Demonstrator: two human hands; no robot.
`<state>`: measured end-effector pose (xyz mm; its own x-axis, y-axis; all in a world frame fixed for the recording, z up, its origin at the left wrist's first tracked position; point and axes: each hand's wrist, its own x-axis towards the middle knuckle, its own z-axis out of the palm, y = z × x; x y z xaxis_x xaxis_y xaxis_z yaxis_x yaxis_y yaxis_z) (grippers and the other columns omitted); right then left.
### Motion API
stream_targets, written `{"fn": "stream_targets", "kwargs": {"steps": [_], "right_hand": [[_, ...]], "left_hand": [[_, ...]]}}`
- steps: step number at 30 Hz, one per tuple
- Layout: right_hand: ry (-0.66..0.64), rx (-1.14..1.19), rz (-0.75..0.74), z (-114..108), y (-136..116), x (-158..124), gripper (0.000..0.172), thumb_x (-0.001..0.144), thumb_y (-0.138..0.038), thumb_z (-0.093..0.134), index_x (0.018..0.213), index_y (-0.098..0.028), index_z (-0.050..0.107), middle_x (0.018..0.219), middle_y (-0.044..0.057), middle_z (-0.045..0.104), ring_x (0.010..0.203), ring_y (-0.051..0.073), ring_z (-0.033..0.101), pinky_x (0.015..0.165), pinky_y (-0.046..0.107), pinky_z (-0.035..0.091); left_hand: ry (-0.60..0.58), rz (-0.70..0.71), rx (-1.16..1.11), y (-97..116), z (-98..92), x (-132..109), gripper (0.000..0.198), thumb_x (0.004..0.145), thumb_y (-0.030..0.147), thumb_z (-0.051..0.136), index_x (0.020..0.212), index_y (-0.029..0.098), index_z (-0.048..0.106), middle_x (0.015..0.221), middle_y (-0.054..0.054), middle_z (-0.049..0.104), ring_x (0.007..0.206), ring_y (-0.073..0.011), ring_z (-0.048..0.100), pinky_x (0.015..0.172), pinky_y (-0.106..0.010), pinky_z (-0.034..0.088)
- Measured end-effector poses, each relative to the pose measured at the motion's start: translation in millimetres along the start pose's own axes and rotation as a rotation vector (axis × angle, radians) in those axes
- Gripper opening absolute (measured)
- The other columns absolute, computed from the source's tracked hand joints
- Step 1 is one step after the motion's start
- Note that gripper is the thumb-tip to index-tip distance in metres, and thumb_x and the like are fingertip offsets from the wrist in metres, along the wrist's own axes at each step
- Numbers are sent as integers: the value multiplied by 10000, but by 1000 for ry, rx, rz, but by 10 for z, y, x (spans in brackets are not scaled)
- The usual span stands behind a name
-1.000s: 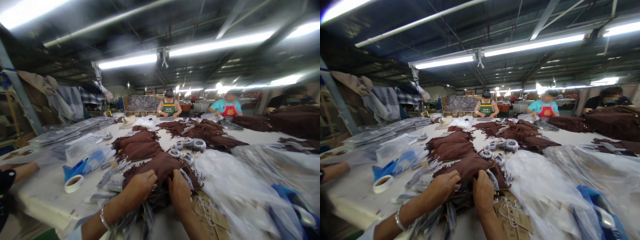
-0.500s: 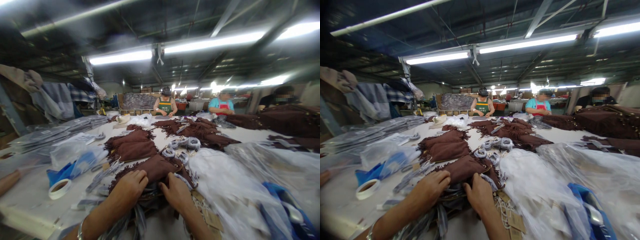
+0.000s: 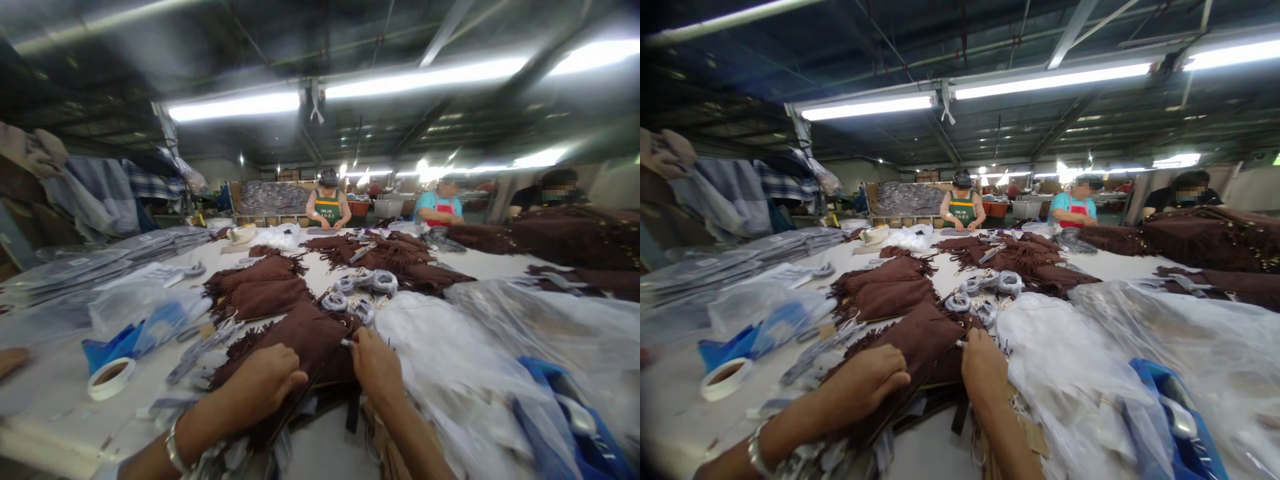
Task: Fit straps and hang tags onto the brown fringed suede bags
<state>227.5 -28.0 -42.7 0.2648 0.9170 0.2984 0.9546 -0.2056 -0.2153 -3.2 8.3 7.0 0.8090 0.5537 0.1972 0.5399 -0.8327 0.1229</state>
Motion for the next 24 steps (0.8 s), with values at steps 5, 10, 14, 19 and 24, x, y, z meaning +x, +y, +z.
{"fn": "stream_targets", "kwargs": {"steps": [5,10,14,19,24], "right_hand": [[13,-74,-60,77,86,144,102,893,-235,600,966,-188,653,991,96,664,960,256,605,760,322,382],[17,-81,-130,131,101,176,99,902,-233,576,926,-207,669,946,72,668,941,248,594,777,336,366],[1,-36,-152,139,-39,54,115,908,-210,546,932,-177,654,931,88,668,916,242,590,776,326,376],[-18,132,-257,170,-561,-519,118,905,-157,501,917,-211,606,908,63,646,861,230,572,771,331,390],[14,417,-497,197,-863,-1019,105,863,-161,523,909,-218,599,852,57,632,790,241,562,709,340,404]], "left_hand": [[27,168,-77,-188,193,725,285,912,123,505,1180,157,596,1221,-100,641,1158,-227,566,1030,-366,419],[-120,295,-142,-322,588,1114,442,887,77,481,1315,158,558,1351,-89,591,1251,-207,536,1097,-329,377],[-170,274,-187,-446,719,1140,460,922,119,434,1368,190,522,1404,-47,548,1291,-192,504,1106,-311,365],[-229,272,-217,-508,733,1160,465,929,137,401,1371,220,519,1424,-9,526,1286,-174,510,1075,-281,390],[-167,249,-205,-414,722,1144,442,927,147,432,1354,200,534,1420,-34,532,1280,-204,514,1094,-327,373]]}}
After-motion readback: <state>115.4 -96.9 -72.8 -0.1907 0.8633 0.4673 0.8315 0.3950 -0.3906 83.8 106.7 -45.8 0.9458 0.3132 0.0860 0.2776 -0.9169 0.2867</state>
